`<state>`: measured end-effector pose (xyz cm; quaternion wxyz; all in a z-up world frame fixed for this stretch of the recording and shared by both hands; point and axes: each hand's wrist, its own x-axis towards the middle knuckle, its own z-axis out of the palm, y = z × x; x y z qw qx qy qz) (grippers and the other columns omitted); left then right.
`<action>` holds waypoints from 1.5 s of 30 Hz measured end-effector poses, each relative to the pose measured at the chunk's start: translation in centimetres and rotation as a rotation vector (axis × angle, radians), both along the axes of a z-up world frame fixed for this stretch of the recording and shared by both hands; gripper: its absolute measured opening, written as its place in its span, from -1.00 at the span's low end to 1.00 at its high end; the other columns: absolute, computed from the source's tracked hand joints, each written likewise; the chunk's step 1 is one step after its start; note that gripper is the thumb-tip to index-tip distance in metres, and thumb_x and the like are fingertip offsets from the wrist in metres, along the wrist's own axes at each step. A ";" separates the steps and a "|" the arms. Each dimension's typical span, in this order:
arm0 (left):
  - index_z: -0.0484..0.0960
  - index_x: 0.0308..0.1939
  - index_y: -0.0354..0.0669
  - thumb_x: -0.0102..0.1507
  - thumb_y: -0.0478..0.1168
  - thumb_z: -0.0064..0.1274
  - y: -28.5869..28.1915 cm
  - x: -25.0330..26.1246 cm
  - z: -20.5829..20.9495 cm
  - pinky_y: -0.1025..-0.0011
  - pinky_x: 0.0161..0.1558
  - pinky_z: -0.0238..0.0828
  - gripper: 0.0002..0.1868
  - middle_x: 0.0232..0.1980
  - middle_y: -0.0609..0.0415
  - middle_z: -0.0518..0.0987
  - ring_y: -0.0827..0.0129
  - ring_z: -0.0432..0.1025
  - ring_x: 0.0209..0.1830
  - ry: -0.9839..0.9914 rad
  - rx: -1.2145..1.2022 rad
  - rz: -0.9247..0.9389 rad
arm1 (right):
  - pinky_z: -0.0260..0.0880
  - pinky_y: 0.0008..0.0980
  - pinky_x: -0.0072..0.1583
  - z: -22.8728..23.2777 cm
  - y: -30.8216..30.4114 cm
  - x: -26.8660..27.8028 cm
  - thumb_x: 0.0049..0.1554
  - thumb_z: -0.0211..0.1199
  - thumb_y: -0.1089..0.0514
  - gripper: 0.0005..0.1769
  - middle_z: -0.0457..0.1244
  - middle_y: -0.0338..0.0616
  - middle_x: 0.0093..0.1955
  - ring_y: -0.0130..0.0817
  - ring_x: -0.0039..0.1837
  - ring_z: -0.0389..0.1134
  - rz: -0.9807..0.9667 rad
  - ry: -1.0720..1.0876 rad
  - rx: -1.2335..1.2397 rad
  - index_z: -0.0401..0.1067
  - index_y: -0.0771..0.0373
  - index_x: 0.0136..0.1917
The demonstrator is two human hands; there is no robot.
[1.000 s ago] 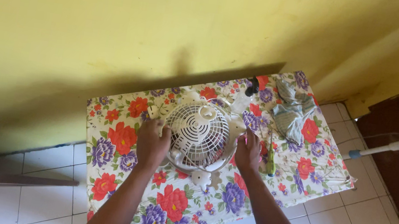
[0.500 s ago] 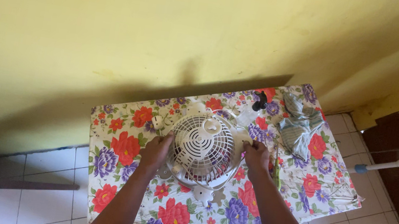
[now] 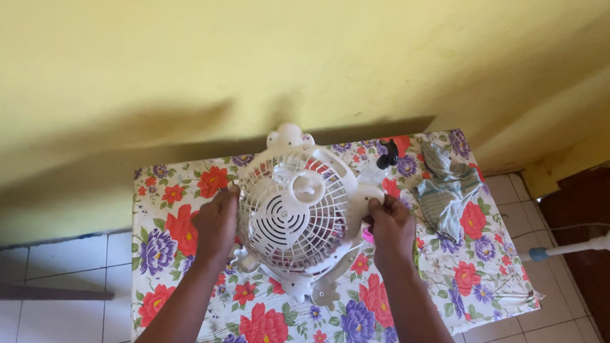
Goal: The person disassembles a small white and pink electric fan on a floral tablecloth. They remove the front grille, then the rear grille and fan blades, and finally wipe the fan blades with a cloth.
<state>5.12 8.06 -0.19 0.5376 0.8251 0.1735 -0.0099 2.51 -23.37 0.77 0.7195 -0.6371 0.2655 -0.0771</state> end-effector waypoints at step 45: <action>0.57 0.01 -0.32 0.07 -0.25 -0.10 5.8 -3.7 -1.0 0.16 0.02 0.51 -0.56 -0.11 -0.04 0.63 0.17 0.56 -0.18 0.015 -1.353 0.124 | 0.23 -0.17 -0.07 -11.1 0.2 -4.3 0.11 0.32 0.02 -0.59 0.26 -0.11 -0.14 -0.34 -0.15 0.19 -0.163 0.269 -0.247 0.43 0.40 0.07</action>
